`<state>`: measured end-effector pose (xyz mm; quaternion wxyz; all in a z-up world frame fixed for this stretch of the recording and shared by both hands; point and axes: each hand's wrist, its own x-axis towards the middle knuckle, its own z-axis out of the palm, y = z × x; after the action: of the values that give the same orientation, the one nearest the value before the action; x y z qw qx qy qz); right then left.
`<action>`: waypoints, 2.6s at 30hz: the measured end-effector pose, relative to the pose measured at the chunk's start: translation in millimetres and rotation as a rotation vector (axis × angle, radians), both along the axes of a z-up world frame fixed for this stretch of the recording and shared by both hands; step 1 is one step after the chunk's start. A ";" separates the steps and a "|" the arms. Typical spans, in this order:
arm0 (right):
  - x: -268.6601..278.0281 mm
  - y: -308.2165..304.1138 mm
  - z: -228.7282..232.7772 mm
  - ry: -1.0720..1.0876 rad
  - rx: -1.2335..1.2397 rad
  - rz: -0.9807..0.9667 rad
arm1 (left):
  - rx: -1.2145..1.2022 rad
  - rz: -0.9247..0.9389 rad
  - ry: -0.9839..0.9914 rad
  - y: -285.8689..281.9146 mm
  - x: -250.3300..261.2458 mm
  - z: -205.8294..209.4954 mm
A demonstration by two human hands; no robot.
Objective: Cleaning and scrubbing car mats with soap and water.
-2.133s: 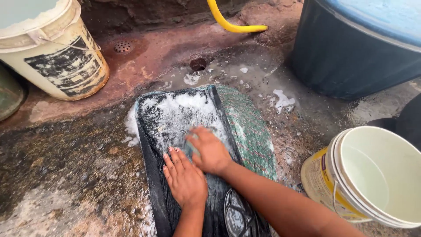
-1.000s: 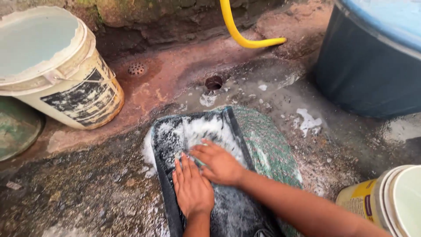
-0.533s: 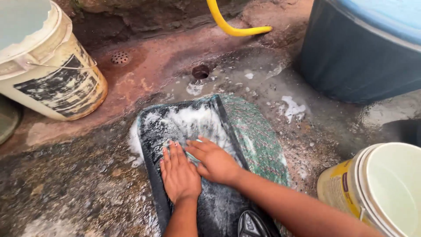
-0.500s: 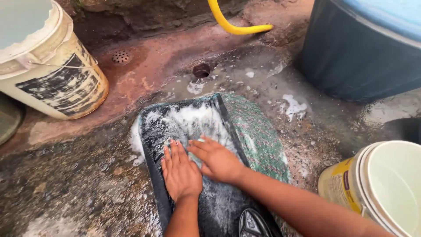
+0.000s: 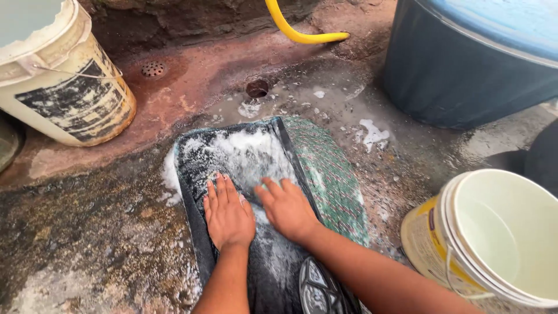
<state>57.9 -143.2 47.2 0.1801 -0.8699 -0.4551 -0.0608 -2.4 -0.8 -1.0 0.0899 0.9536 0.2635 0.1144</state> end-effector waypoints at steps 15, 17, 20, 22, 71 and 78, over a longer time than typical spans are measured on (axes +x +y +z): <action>-143.0 1.3 -4.6 0.045 -0.159 -0.264 | -0.006 -0.230 -0.056 -15.9 -94.2 -18.4; -152.7 -4.7 -5.4 0.056 -0.175 -0.258 | -0.002 -0.231 -0.046 -22.3 -110.2 -15.6; -163.6 -16.7 -8.8 0.073 -0.177 -0.218 | -0.017 -0.195 -0.039 -35.0 -127.2 -12.0; -153.6 -12.2 -13.1 0.063 -0.150 -0.184 | -0.024 -0.159 -0.058 -34.2 -118.7 -7.7; -217.7 -81.5 12.7 0.094 -0.381 -0.097 | -0.170 -0.011 0.001 -130.0 -201.4 9.9; -177.1 -66.9 22.0 -0.037 -0.156 -0.051 | -0.204 -0.102 -0.219 -104.4 -159.8 50.3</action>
<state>-119.1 -210.1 69.2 0.1016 -0.8915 -0.4392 -0.0458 -162.2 -105.2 49.3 0.2201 0.9336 0.2136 0.1854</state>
